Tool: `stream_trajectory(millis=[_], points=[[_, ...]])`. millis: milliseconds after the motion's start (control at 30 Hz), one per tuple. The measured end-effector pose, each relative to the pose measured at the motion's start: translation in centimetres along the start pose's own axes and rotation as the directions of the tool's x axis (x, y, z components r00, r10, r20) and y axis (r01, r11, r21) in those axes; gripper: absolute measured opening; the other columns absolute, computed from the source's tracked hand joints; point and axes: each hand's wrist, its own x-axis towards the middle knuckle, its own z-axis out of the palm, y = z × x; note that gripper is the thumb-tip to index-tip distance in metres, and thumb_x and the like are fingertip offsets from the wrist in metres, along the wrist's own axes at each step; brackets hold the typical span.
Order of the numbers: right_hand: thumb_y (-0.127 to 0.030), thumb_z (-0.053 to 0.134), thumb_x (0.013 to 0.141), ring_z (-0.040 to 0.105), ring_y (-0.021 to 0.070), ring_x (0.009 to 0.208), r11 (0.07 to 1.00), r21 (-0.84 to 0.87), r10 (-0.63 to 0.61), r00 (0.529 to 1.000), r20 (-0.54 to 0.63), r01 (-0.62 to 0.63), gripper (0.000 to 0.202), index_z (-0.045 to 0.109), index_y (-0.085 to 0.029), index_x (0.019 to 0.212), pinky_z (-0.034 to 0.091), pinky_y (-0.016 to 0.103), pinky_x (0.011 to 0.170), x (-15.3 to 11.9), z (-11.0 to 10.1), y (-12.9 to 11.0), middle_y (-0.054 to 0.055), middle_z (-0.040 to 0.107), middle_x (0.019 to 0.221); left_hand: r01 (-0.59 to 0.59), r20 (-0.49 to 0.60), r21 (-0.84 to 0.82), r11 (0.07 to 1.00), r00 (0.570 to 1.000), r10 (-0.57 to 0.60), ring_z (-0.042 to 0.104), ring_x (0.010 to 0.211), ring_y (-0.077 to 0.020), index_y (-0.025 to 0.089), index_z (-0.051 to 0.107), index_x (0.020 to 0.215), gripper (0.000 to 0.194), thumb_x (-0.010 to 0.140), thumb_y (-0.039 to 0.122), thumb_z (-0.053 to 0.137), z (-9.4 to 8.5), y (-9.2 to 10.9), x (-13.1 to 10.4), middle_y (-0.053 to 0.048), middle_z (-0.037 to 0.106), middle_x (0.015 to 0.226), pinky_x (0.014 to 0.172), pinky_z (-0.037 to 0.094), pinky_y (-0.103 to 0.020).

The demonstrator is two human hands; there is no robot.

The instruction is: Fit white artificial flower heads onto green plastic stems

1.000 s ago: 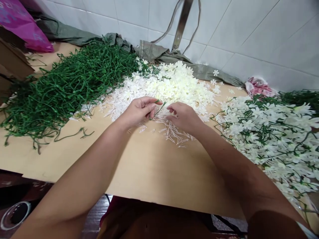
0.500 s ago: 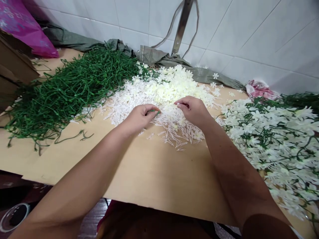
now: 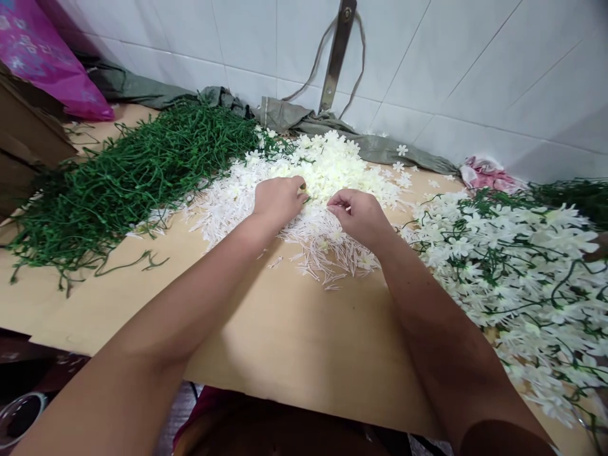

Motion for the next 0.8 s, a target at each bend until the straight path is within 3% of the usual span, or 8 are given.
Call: stream_trajectory(millis=[233, 400, 567, 700, 800], points=[[-0.016, 0.052, 0.078, 0.049, 0.0133, 0.067, 0.999, 0.012, -0.033, 0.996, -0.080, 0.034, 0.008, 0.055, -0.017, 0.072, 0.039, 0.029, 0.065, 0.0, 0.4, 0.3, 0.002, 0.055, 0.072, 0.017, 0.032, -0.080, 0.997, 0.999, -0.014, 0.059, 0.079, -0.0231, 0.026, 0.072, 0.093, 0.025, 0.079, 0.040, 0.055, 0.7, 0.5, 0.8, -0.007, 0.068, 0.081, 0.069, 0.039, -0.034], [-0.012, 0.050, 0.078, 0.050, 0.0129, 0.070, 0.993, 0.087, -0.065, 0.987, -0.149, 0.078, 0.008, 0.056, -0.017, 0.076, 0.042, 0.029, 0.066, 0.1, 0.5, 0.4, 0.003, 0.054, 0.078, 0.125, 0.079, -0.354, 0.927, 0.992, -0.103, 0.052, 0.065, -0.0161, 0.018, 0.071, 0.085, 0.022, 0.076, 0.034, 0.061, -0.4, 0.9, 1.0, -0.005, 0.063, 0.070, 0.063, 0.035, -0.030], [-0.015, 0.056, 0.077, 0.050, 0.0113, 0.065, 0.969, 0.169, -0.135, 0.960, -0.247, 0.179, 0.004, 0.058, -0.017, 0.075, 0.042, 0.029, 0.063, 0.1, 0.6, -0.7, 0.001, 0.054, 0.076, 0.304, 0.263, -0.716, 0.629, 0.951, -0.160, 0.036, 0.049, -0.0060, 0.012, 0.068, 0.074, 0.012, 0.067, 0.022, 0.068, -2.7, 0.8, -1.3, 0.004, 0.051, 0.052, 0.055, 0.031, -0.024], [-0.013, 0.055, 0.079, 0.050, 0.0114, 0.067, 0.954, 0.130, -0.238, 0.946, -0.221, 0.270, 0.006, 0.057, -0.017, 0.074, 0.043, 0.029, 0.064, -0.5, 1.0, -2.0, 0.002, 0.053, 0.076, 0.481, 0.439, -0.801, 0.355, 0.877, -0.197, 0.027, 0.040, -0.0030, 0.012, 0.066, 0.073, 0.013, 0.064, 0.021, 0.070, -3.9, 0.3, -3.6, 0.008, 0.045, 0.044, 0.045, 0.020, -0.022], [-0.011, 0.053, 0.078, 0.049, 0.0118, 0.068, 0.951, 0.058, -0.287, 0.938, -0.191, 0.303, 0.009, 0.054, -0.017, 0.072, 0.042, 0.029, 0.066, -1.0, 1.3, -2.8, 0.002, 0.053, 0.075, 0.500, 0.466, -0.828, 0.253, 0.865, -0.184, 0.028, 0.038, -0.0025, 0.013, 0.066, 0.074, 0.018, 0.060, 0.021, 0.073, -3.6, -0.3, -4.7, 0.007, 0.049, 0.045, 0.042, 0.015, -0.021]])
